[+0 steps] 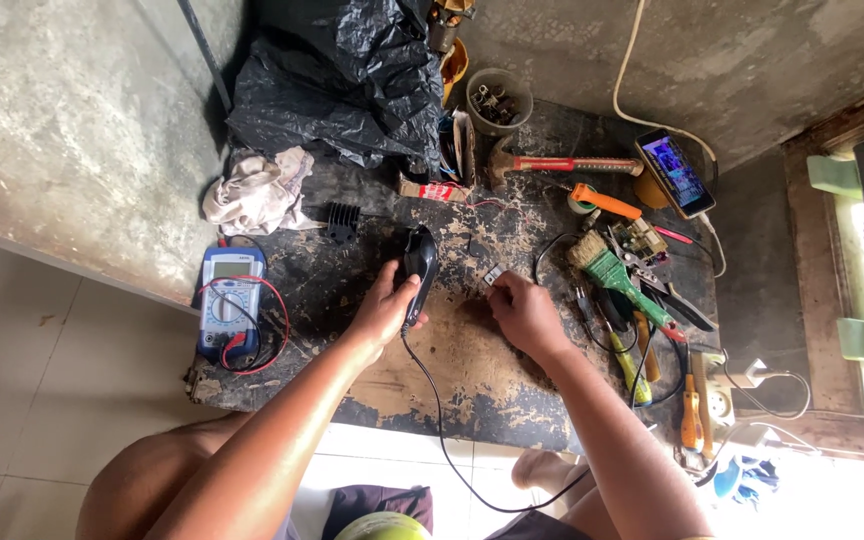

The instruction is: Disassembling and inspecting a hair clipper using a screwdriver on a repair bench.

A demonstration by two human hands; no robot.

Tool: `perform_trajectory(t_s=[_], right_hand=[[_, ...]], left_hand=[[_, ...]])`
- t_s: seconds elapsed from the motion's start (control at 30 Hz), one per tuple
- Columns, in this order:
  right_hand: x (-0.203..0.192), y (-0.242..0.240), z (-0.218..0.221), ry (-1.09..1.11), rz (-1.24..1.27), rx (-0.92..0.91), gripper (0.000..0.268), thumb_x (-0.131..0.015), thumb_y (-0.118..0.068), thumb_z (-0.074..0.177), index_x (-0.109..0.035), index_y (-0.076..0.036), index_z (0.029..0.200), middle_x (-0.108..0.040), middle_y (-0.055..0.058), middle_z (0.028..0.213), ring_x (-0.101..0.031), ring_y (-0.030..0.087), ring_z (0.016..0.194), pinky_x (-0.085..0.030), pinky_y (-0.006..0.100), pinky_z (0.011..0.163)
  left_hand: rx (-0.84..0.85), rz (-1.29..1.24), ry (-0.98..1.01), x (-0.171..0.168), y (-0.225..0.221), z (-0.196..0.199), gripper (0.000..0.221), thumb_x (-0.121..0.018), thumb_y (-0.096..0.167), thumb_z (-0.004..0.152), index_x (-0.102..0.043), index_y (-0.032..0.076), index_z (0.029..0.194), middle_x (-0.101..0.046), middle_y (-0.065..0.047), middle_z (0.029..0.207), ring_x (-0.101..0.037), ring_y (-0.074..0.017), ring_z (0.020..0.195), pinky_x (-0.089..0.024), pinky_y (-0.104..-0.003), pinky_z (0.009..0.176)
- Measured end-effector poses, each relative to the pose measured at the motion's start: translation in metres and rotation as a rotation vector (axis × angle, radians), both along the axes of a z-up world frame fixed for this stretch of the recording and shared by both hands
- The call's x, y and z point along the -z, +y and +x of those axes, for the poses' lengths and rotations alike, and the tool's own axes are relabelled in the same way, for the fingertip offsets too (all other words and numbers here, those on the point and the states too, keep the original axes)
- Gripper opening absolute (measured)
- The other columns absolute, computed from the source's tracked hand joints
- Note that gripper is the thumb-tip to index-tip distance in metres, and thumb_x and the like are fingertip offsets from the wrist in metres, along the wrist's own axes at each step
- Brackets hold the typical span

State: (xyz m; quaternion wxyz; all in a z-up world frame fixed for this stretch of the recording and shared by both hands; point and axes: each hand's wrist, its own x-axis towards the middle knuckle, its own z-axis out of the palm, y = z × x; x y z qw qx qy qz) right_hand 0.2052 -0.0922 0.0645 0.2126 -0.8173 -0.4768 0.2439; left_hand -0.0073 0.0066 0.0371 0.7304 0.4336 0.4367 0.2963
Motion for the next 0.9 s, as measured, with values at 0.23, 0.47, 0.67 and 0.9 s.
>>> perform_trajectory(t_s=[0.23,0.47,0.67,0.9], right_hand=[[-0.019,0.006,-0.013,-0.107,-0.104,-0.05,0.018,-0.064,-0.031,0.09,-0.073,-0.02,0.101,-0.074,0.019,0.083,-0.071,0.046,0.089,-0.054,0.056,0.079],[-0.016,-0.002,0.001,0.019,-0.051,0.038,0.03,-0.07,-0.029,0.083,-0.072,-0.024,0.112,-0.073,0.019,0.084,-0.07,0.045,0.095,-0.053,0.058,0.082],[-0.006,-0.022,0.008,-0.023,0.011,0.007,0.024,-0.065,-0.021,0.084,-0.075,-0.017,0.106,-0.075,0.018,0.079,-0.073,0.044,0.085,-0.054,0.057,0.074],[-0.031,-0.044,-0.038,-0.125,0.063,-0.328,0.019,-0.068,-0.018,0.091,-0.08,-0.016,0.106,-0.079,0.016,0.088,-0.077,0.038,0.078,-0.06,0.049,0.068]], left_hand=[[0.007,-0.007,-0.001,0.007,0.002,0.002,0.057,-0.059,0.027,0.098,-0.04,0.006,0.147,-0.062,-0.025,0.093,-0.073,-0.0333,0.06,-0.065,-0.042,0.052],[0.003,-0.011,0.014,-0.001,0.001,0.001,0.057,-0.059,0.027,0.098,-0.04,0.005,0.147,-0.062,-0.024,0.093,-0.073,-0.0321,0.06,-0.065,-0.04,0.052],[0.012,-0.037,0.042,-0.009,0.002,0.002,0.06,-0.059,0.027,0.097,-0.037,0.006,0.149,-0.061,-0.027,0.099,-0.074,-0.0334,0.062,-0.066,-0.042,0.055],[0.023,-0.043,0.072,-0.012,-0.001,0.006,0.058,-0.055,0.026,0.099,-0.036,0.009,0.151,-0.057,-0.025,0.105,-0.074,-0.0344,0.069,-0.066,-0.042,0.06]])
